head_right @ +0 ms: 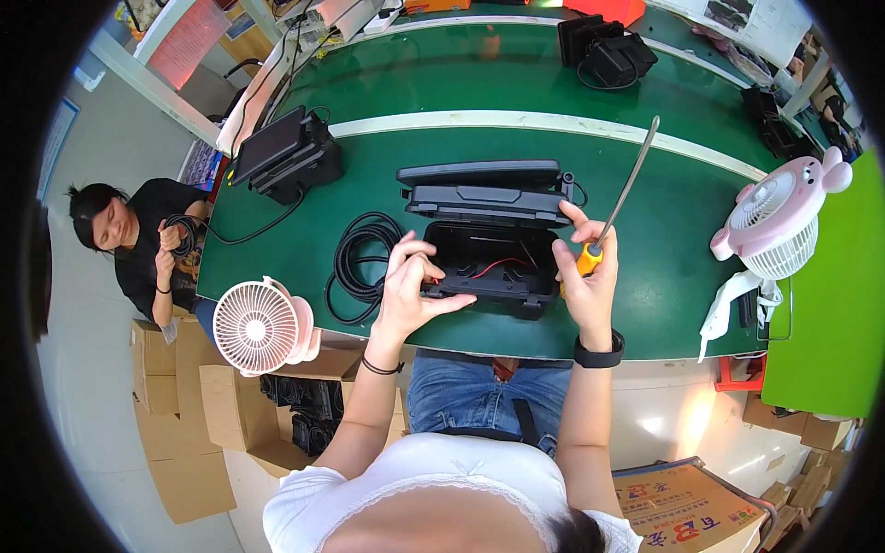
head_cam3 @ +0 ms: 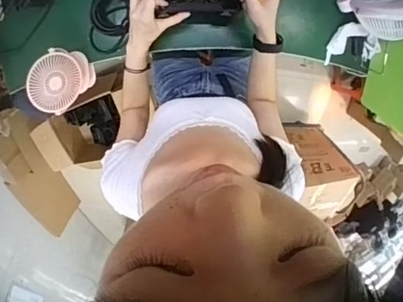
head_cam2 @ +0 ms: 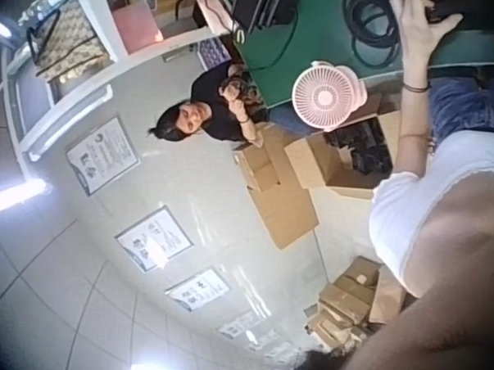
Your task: Assemble small solar panel components into a storage case and secure with screws.
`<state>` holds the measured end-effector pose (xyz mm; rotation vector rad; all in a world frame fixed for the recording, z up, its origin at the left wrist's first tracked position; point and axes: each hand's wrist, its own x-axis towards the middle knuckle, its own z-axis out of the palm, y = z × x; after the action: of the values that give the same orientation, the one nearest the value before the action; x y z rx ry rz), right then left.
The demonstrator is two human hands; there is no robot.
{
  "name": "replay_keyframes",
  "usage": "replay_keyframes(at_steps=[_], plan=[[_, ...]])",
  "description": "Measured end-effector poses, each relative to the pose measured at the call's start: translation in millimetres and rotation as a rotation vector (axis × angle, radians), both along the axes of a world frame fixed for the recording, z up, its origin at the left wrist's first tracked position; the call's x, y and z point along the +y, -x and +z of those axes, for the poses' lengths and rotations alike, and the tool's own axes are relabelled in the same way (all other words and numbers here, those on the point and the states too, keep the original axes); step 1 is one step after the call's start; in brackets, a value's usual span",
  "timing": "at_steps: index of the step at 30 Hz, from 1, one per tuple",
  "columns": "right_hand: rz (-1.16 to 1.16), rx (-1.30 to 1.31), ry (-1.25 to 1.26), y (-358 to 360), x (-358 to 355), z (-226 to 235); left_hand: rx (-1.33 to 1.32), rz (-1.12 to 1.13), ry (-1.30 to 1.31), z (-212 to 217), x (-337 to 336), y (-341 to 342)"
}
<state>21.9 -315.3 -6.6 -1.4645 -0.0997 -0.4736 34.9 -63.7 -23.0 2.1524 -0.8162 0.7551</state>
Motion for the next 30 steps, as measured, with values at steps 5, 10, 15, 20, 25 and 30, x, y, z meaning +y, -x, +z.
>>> replay_keyframes(at_steps=[5,10,15,20,25,30], plan=[[0.096,0.107,0.009,8,-11,7,0.047,0.102,0.027,1,-3,-5],[0.062,0.066,0.281,17,-11,8,0.157,0.249,0.196,-10,-14,1],[0.039,0.069,0.313,17,-7,-20,0.192,0.262,0.509,-25,-22,5],[0.057,0.009,0.212,14,-8,-40,0.271,0.247,0.452,-27,-19,5],[0.064,0.027,0.18,14,-7,-42,0.175,0.382,0.208,-7,-16,9],[0.079,0.024,0.137,14,-6,-44,0.319,0.192,0.292,-5,-7,10]])
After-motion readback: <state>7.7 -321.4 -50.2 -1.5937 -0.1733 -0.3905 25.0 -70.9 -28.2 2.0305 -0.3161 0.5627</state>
